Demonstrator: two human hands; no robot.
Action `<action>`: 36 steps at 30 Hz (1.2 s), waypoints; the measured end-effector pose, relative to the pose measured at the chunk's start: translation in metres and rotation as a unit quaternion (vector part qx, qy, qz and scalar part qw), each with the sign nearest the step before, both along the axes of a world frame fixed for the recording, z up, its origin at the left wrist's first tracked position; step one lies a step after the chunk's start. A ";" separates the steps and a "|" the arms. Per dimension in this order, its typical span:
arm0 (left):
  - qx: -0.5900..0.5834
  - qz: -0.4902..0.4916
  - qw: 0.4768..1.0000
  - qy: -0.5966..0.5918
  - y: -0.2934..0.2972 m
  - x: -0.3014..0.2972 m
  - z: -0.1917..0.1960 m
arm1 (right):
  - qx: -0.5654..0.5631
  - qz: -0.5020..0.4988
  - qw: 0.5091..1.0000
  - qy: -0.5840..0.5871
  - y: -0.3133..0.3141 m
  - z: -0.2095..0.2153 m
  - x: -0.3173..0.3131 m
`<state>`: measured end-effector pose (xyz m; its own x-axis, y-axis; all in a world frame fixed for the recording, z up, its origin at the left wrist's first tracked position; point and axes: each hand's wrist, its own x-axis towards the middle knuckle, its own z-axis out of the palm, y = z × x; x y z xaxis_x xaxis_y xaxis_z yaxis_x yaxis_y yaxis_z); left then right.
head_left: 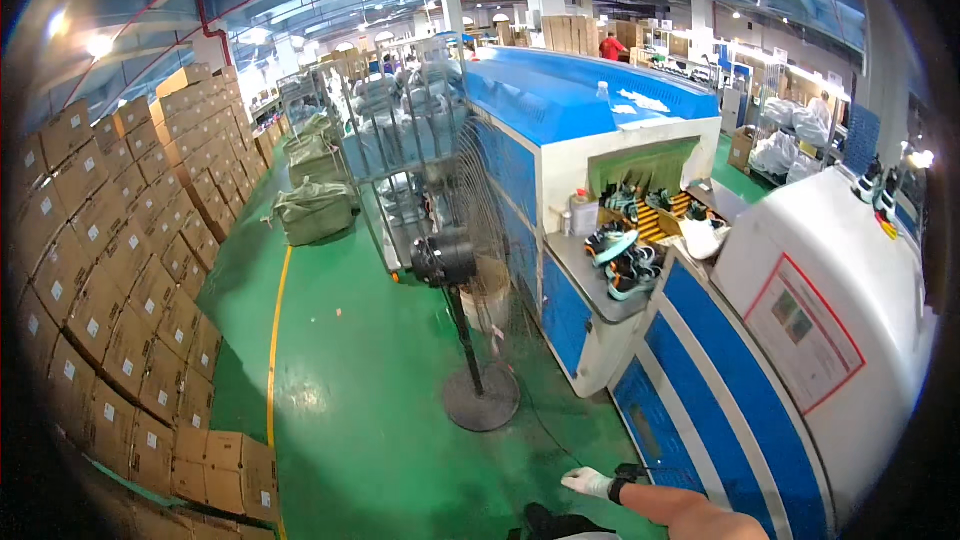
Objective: The person removes shoes from a conveyor belt, places them into a pressing machine, and activates it. After the process, the person removes the shoes from the machine, places them back onto the conveyor belt, and moves a floor fan.
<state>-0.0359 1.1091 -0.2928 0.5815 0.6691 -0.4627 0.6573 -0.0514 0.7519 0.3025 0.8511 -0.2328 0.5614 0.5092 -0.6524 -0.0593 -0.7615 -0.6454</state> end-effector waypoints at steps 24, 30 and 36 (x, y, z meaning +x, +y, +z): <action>0.091 -0.329 0.939 0.030 0.388 0.342 0.043 | 0.214 -0.585 0.764 0.169 0.245 -0.052 0.013; 0.057 -0.368 0.925 -0.073 0.396 0.388 0.037 | 0.259 -0.591 0.738 0.198 0.313 -0.059 0.058; 0.070 -0.461 0.883 -0.050 0.384 0.529 0.070 | 0.341 -0.548 0.742 0.184 0.370 -0.131 0.118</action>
<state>0.4936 1.4931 -0.2232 0.9422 -0.0635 -0.3289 0.2187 -0.6272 0.7475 0.4210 1.2210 -0.3638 0.7302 0.1610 -0.6640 -0.6684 0.3700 -0.6453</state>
